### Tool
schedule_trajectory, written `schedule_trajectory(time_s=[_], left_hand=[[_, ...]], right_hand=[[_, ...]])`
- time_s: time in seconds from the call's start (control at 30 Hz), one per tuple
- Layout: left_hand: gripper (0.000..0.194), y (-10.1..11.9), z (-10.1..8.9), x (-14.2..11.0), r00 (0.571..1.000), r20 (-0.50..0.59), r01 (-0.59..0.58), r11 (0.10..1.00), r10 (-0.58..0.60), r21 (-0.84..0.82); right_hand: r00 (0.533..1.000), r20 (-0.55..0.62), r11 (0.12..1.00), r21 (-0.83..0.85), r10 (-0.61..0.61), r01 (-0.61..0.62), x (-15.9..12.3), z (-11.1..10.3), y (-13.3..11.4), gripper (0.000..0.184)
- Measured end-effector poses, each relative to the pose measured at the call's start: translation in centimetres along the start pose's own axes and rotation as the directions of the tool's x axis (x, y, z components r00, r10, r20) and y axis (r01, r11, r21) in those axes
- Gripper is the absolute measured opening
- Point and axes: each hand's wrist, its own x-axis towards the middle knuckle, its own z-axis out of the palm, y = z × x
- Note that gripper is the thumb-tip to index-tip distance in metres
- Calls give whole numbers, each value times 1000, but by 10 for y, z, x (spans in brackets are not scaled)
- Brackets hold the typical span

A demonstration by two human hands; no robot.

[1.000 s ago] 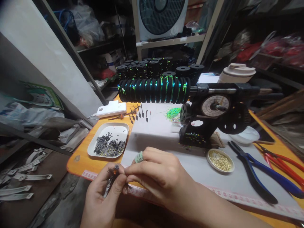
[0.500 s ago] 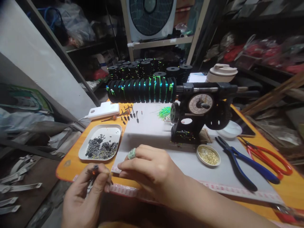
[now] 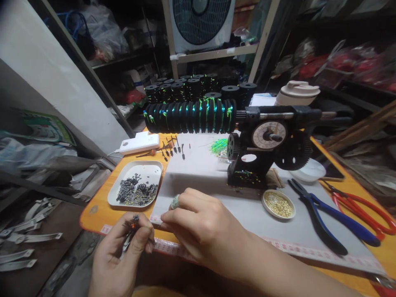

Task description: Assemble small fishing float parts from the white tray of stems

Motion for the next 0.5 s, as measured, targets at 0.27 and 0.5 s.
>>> schedule_trajectory(time_s=[0.27, 0.5], left_hand=[[31, 3, 4, -2, 1000, 15, 23, 1000, -23, -11], [24, -2, 6, 1, 999, 50, 17, 1000, -17, 7]], right_hand=[[1000, 11, 1000, -20, -4, 4, -1, 1, -2, 10], [1000, -23, 999, 34, 1, -1, -2, 0, 0, 22]])
